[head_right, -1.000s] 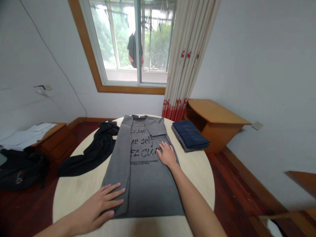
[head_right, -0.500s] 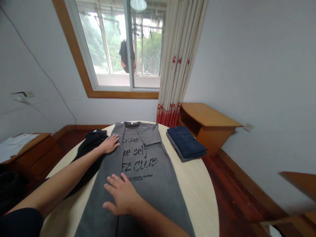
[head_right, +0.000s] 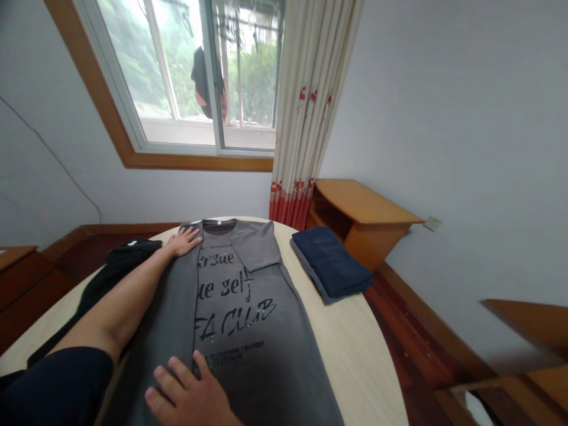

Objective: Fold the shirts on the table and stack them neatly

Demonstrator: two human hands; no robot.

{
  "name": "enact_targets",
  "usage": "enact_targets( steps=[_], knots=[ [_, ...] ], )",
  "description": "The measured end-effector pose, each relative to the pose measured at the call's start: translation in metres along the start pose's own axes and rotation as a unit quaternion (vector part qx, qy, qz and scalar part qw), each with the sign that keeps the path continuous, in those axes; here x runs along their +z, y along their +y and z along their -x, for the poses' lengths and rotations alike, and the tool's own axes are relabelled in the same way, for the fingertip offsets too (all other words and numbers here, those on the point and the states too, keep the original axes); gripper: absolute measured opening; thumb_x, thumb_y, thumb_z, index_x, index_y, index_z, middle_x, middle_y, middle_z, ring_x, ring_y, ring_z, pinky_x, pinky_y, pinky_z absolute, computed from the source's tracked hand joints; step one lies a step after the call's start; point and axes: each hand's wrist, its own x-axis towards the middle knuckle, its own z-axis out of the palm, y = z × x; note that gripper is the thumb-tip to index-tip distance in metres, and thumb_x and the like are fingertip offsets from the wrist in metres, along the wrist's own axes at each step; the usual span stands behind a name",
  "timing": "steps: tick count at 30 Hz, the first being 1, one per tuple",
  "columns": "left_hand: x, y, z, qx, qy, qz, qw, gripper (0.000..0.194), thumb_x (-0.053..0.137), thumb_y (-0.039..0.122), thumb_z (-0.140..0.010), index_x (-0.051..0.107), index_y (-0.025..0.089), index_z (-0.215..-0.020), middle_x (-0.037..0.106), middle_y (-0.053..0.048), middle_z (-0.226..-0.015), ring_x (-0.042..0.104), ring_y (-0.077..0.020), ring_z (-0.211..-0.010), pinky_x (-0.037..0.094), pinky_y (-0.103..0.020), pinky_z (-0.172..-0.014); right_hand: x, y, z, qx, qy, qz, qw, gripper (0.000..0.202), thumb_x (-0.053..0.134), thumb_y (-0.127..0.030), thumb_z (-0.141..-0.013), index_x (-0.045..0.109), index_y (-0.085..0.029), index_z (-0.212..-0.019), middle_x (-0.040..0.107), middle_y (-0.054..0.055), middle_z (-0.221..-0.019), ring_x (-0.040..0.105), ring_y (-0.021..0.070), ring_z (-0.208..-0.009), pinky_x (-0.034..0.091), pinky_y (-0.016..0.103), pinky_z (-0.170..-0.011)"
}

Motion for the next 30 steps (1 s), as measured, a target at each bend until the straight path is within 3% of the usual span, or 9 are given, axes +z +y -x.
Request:
enact_targets(
  steps=[4,8,11,15,17,20,22,25,30],
  knots=[
    [-0.009,0.008,0.006,-0.018,0.01,0.002,1.0,0.076,0.018,0.065,-0.096,0.024,0.023,-0.159,0.011,-0.01,-0.167,0.008,-0.0419,-0.152,0.017,-0.068,-0.114,-0.008,-0.001,0.0,-0.001,0.007,-0.036,0.999,0.06,0.04,-0.048,-0.102,0.031,-0.017,-0.153,0.034,0.01,-0.16,0.026,0.0272,-0.15,0.029,0.06,-0.118],
    [-0.011,0.034,0.04,-0.022,0.005,-0.013,1.0,0.071,0.015,0.053,-0.1,0.024,0.014,-0.159,0.014,-0.014,-0.166,0.014,-0.0405,-0.151,0.016,-0.067,-0.115,-0.025,-0.003,0.002,-0.005,-0.008,-0.085,0.996,0.073,0.043,-0.062,-0.097,0.03,-0.018,-0.154,0.031,0.011,-0.162,0.025,0.0291,-0.151,0.025,0.061,-0.119],
    [0.004,0.056,0.088,0.025,0.027,-0.018,0.999,0.068,0.016,0.047,-0.101,0.025,0.011,-0.158,0.016,-0.013,-0.166,0.013,-0.03,-0.154,0.013,-0.058,-0.121,-0.036,-0.006,0.005,0.008,-0.011,-0.105,0.994,0.073,0.039,-0.064,-0.097,0.031,-0.02,-0.155,0.031,0.011,-0.162,0.024,0.0278,-0.151,0.021,0.059,-0.121],
    [0.033,0.072,0.171,0.088,0.088,-0.016,0.992,0.067,0.017,0.046,-0.102,0.032,0.008,-0.155,0.023,-0.014,-0.164,0.018,-0.0272,-0.153,0.016,-0.051,-0.122,-0.039,-0.011,0.006,0.01,0.0,-0.105,0.994,0.068,0.044,-0.061,-0.097,0.038,-0.02,-0.151,0.035,0.012,-0.16,0.027,0.0284,-0.15,0.02,0.057,-0.121],
    [0.042,0.074,0.214,0.102,0.093,-0.002,0.99,0.066,0.018,0.047,-0.102,0.033,0.009,-0.155,0.026,-0.014,-0.163,0.021,-0.027,-0.152,0.021,-0.049,-0.122,-0.038,-0.013,0.003,-0.012,0.002,-0.1,0.995,0.055,0.051,-0.055,-0.096,0.054,-0.02,-0.138,0.05,0.011,-0.15,0.041,0.0276,-0.142,0.024,0.053,-0.119],
    [0.05,0.076,0.275,0.134,0.092,0.01,0.987,0.065,0.021,0.049,-0.103,0.037,0.011,-0.153,0.029,-0.014,-0.161,0.024,-0.0272,-0.151,0.023,-0.049,-0.121,-0.048,-0.013,0.002,-0.02,0.037,-0.101,0.994,0.029,0.056,-0.041,-0.096,0.07,-0.02,-0.11,0.074,0.007,-0.116,0.064,0.0221,-0.114,0.038,0.041,-0.108],
    [0.054,0.081,0.316,0.156,0.094,0.015,0.983,0.064,0.024,0.049,-0.103,0.037,0.012,-0.153,0.031,-0.013,-0.161,0.025,-0.0269,-0.151,0.024,-0.049,-0.121,-0.061,-0.004,0.008,0.033,0.105,-0.11,0.988,0.025,0.054,-0.036,-0.096,0.072,-0.02,-0.104,0.076,0.007,-0.105,0.067,0.0208,-0.103,0.044,0.035,-0.097],
    [0.059,0.092,0.374,0.188,0.096,0.021,0.977,0.062,0.029,0.048,-0.103,0.032,0.015,-0.156,0.03,-0.012,-0.161,0.025,-0.0266,-0.151,0.026,-0.05,-0.121,-0.081,0.026,0.035,0.168,0.192,-0.117,0.96,0.027,0.049,-0.033,-0.097,0.072,-0.02,-0.104,0.075,0.007,-0.106,0.066,0.0204,-0.1,0.046,0.033,-0.093],
    [0.071,0.109,0.449,0.24,0.092,0.03,0.966,0.064,0.033,0.045,-0.103,0.018,0.02,-0.16,0.024,-0.011,-0.164,0.024,-0.0284,-0.151,0.023,-0.053,-0.122,-0.085,0.09,0.115,0.376,0.208,-0.006,0.903,0.03,0.053,-0.031,-0.091,0.069,-0.016,-0.112,0.065,0.013,-0.122,0.058,0.0265,-0.115,0.043,0.037,-0.102]
  ],
)
